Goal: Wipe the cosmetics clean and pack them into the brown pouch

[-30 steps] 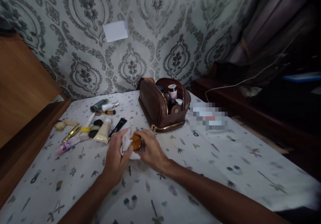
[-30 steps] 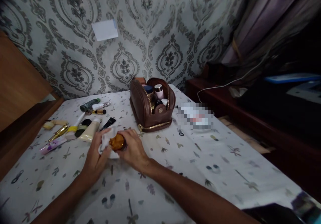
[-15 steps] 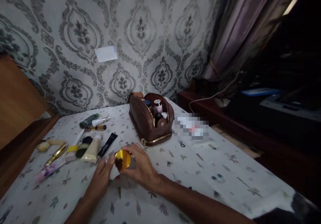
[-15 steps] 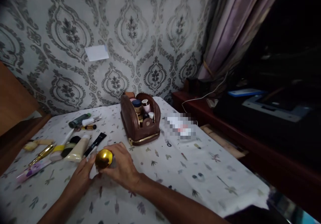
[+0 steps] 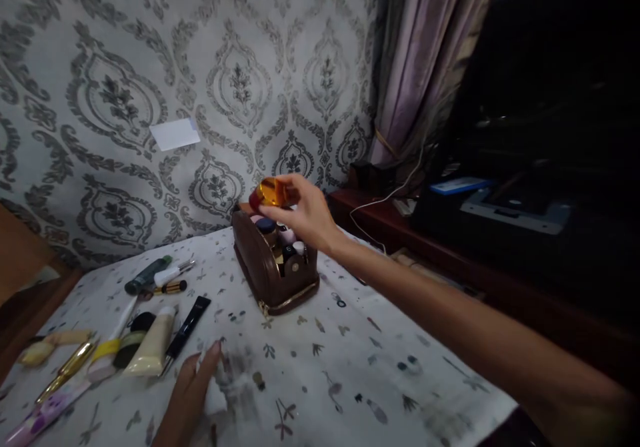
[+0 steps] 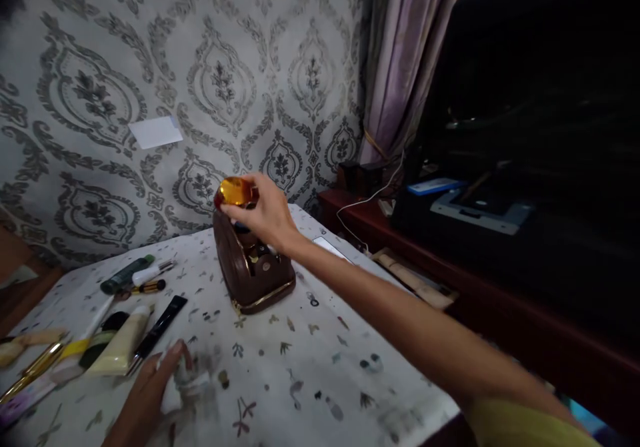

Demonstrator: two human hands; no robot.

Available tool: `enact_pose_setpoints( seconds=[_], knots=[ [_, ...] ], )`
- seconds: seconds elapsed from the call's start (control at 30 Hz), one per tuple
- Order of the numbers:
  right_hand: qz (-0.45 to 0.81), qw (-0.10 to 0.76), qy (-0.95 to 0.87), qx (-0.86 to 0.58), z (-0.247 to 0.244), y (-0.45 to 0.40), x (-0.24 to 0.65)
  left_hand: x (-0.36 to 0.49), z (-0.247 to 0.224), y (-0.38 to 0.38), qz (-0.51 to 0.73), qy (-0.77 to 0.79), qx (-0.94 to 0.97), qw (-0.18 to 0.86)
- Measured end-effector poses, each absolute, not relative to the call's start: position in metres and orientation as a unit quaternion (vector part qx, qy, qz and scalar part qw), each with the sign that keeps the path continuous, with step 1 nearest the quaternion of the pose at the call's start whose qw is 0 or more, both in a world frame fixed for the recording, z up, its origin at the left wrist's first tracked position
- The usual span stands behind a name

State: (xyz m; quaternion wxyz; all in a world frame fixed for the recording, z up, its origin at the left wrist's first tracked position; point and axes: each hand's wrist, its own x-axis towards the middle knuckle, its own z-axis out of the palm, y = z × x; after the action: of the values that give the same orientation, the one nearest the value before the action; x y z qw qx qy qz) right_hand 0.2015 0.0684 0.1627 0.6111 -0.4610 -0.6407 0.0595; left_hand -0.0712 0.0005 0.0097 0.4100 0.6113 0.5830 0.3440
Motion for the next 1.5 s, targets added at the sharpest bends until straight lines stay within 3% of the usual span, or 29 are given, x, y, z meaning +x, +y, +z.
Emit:
enact_pose_setpoints(
  seconds=[0.27,0.37,0.6,1.1,1.5],
  knots=[
    [0.011,0.242,-0.696,-0.676,0.181,0.141,0.215,-0.091,-0.016,0.004,0.329,0.605,0.621,0.374],
    [-0.007,0.166,-0.718,-0.676,0.172,0.145,0.210,-0.096,-0.020,0.005,0.323,0.609,0.619,0.377],
    [0.004,0.109,-0.736,-0.669,0.155,0.147,0.206,-0.095,-0.027,0.007,0.319,0.617,0.603,0.393],
    [-0.021,-0.037,-0.747,-0.663,0.164,0.141,0.199,-0.096,-0.038,0.001,0.314,0.625,0.588,0.406],
    [-0.057,-0.081,-0.773,-0.626,0.144,0.137,0.201,-0.095,-0.037,-0.002,0.308,0.615,0.612,0.390]
  ],
)
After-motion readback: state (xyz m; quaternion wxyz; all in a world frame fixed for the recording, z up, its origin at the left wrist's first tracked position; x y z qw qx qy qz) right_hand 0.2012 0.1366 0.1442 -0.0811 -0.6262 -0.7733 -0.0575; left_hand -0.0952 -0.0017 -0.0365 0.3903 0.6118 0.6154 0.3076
